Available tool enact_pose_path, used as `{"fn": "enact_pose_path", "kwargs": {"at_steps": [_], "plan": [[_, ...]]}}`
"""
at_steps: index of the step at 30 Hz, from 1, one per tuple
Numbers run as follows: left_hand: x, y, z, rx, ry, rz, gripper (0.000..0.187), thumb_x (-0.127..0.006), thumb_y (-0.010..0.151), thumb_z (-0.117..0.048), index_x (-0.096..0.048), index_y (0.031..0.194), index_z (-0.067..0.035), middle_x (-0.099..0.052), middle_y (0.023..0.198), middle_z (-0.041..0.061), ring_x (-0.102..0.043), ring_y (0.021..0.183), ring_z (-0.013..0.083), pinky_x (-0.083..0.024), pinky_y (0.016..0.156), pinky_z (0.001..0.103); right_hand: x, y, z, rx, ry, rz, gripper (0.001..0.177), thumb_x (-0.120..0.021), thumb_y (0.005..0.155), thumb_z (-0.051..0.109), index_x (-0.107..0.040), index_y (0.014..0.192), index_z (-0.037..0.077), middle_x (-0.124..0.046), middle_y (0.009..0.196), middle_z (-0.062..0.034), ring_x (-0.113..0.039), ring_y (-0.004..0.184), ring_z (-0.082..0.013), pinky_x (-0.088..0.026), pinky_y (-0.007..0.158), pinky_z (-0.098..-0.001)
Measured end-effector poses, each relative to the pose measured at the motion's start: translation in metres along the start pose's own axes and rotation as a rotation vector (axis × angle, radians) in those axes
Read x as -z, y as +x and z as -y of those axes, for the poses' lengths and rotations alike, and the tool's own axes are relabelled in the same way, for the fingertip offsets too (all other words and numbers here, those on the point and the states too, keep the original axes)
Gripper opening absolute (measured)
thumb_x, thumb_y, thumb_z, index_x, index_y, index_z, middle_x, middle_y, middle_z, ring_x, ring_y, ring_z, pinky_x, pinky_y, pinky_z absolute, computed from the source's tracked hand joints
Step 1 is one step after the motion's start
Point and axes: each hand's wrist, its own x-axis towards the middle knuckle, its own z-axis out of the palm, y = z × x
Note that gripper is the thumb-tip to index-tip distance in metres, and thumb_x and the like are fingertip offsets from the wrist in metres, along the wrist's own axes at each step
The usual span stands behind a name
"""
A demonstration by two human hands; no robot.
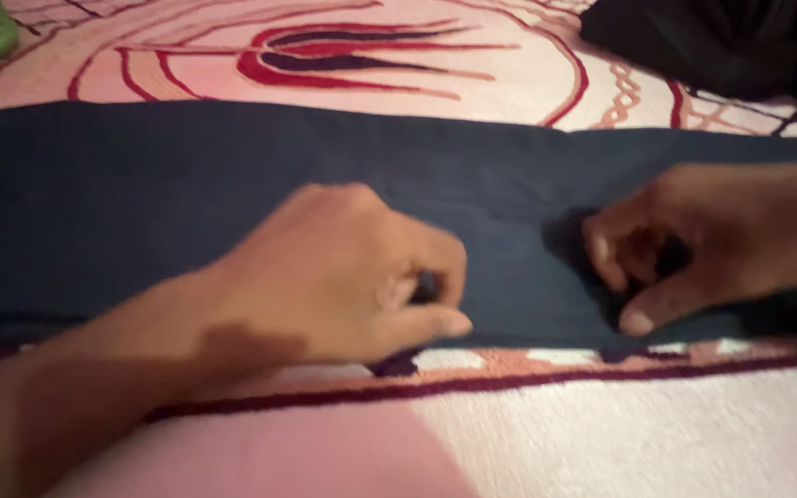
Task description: The person folds a large piece of dark fabric on a bed. They smooth the fabric, fold it lengthwise, and then fold it multiple times into a compact rectangular shape.
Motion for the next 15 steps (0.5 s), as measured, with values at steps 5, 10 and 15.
{"fn": "enact_pose_path", "kwargs": {"at_steps": [5,10,15], "plan": [[-0.014,0.006,0.032,-0.287,0.109,-0.321,0.04,-0.073,0.087,-0.046,-0.073,0.113,-0.015,-0.072,0.114,0.003,-0.065,0.105,0.0251,-0.049,0.091,0.044,-0.001,0.009,-0.01,0.256,0.023,-0.255,0.054,-0.082,0.076,0.047,-0.063,0.118,0.018,-0.061,0.106,-0.0033,-0.059,0.101,-0.0184,-0.052,0.085,-0.0384],[-0.027,0.014,0.059,-0.271,0.193,-0.096,0.09,-0.057,0.095,-0.068,-0.034,0.158,-0.008,-0.025,0.16,0.028,-0.02,0.148,0.0411,-0.019,0.117,0.056,-0.021,0.017,-0.003,0.51,-0.134,-0.377,0.087,-0.064,0.089,0.066,-0.038,0.155,0.015,-0.037,0.151,-0.0114,-0.032,0.142,-0.0301,-0.041,0.105,-0.0497],[-0.031,0.013,0.065,-0.105,0.16,0.128,0.098,-0.041,0.094,-0.081,-0.019,0.168,-0.019,-0.008,0.172,0.021,0.001,0.158,0.0364,-0.005,0.122,0.054,-0.022,0.025,-0.02,0.221,-0.234,-0.189,0.12,-0.054,0.074,0.084,-0.003,0.17,0.031,0.003,0.177,-0.0037,0.004,0.157,-0.0297,-0.02,0.118,-0.0555]]}}
